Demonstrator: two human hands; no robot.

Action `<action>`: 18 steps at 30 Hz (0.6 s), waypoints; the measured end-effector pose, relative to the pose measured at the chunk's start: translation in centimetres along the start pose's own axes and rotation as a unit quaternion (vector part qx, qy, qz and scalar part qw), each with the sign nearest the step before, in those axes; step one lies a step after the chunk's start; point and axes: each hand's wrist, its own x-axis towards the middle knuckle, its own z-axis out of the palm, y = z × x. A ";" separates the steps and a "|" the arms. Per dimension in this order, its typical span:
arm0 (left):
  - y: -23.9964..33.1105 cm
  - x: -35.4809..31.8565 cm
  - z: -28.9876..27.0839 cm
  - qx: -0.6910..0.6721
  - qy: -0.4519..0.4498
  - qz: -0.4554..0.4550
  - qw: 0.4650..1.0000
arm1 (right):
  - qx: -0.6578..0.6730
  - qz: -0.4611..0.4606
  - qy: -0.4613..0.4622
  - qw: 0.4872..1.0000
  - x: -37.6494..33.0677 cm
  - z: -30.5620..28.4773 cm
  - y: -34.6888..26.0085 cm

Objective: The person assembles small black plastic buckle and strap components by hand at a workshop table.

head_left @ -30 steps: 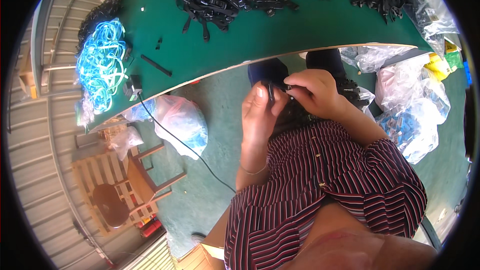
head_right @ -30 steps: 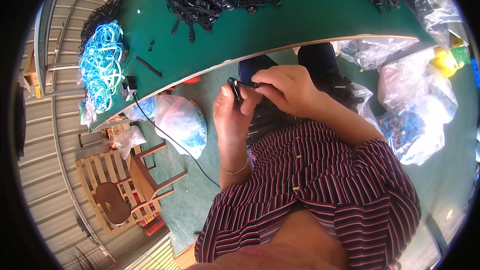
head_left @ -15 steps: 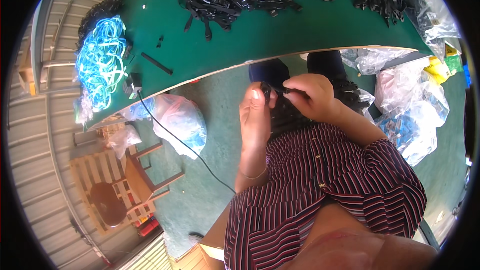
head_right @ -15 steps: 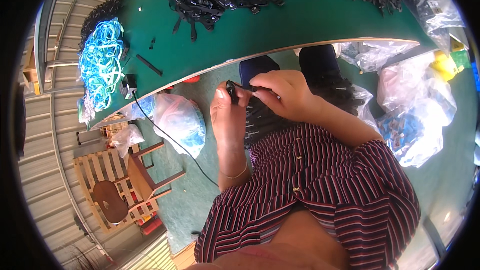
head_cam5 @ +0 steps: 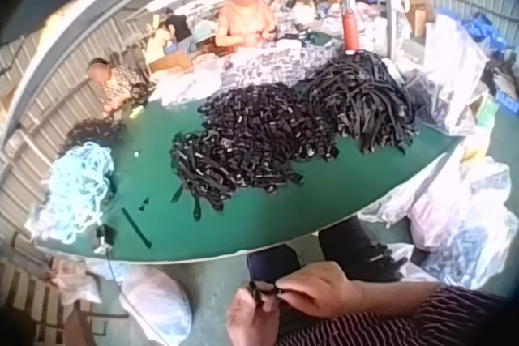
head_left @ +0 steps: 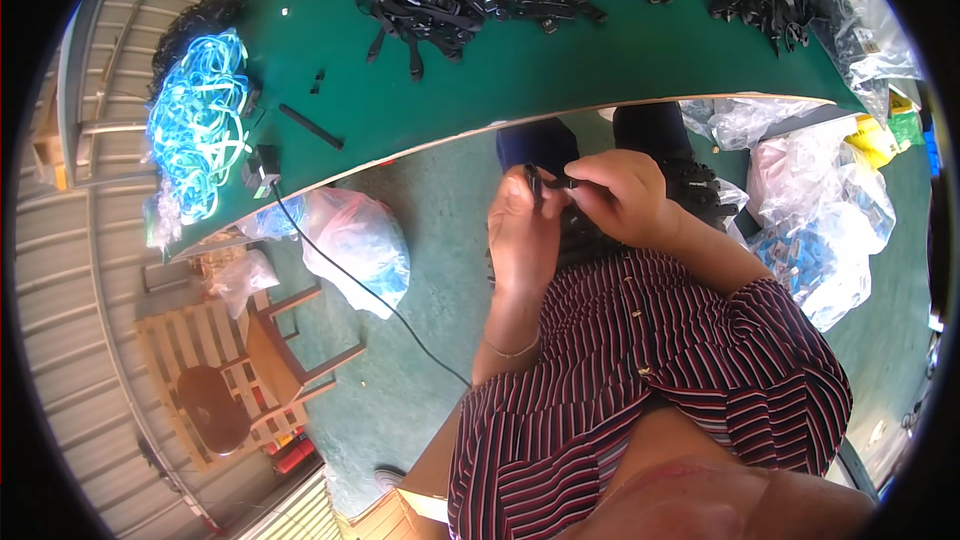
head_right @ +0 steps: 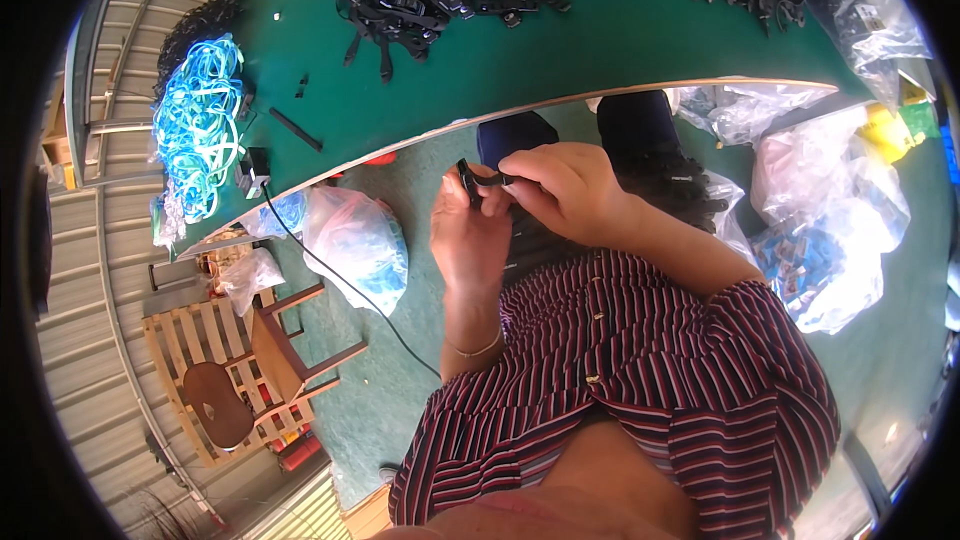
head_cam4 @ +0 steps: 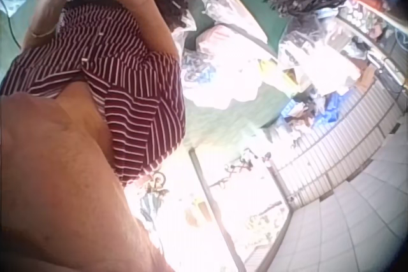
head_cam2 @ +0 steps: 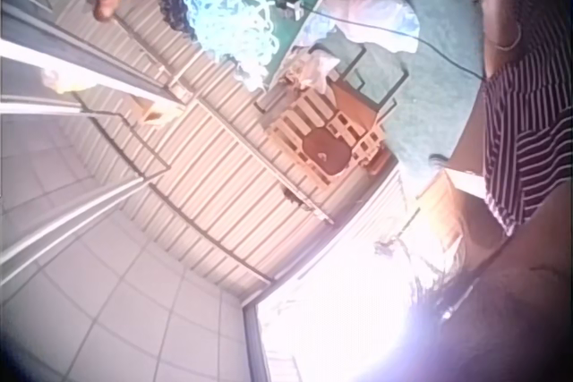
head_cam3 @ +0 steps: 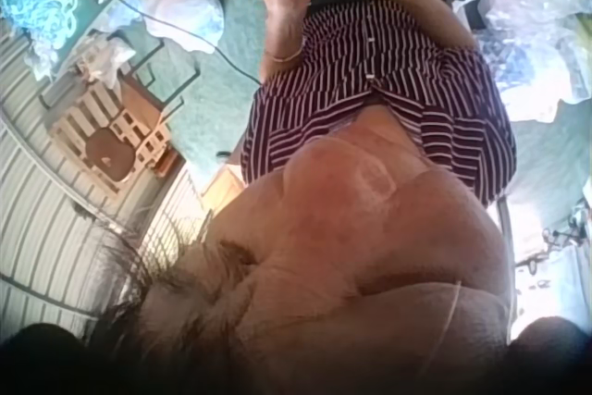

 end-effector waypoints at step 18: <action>-0.6 -0.5 -0.3 -0.079 -0.029 -0.013 0.996 | -0.029 0.017 0.007 0.999 0.3 0.1 -0.7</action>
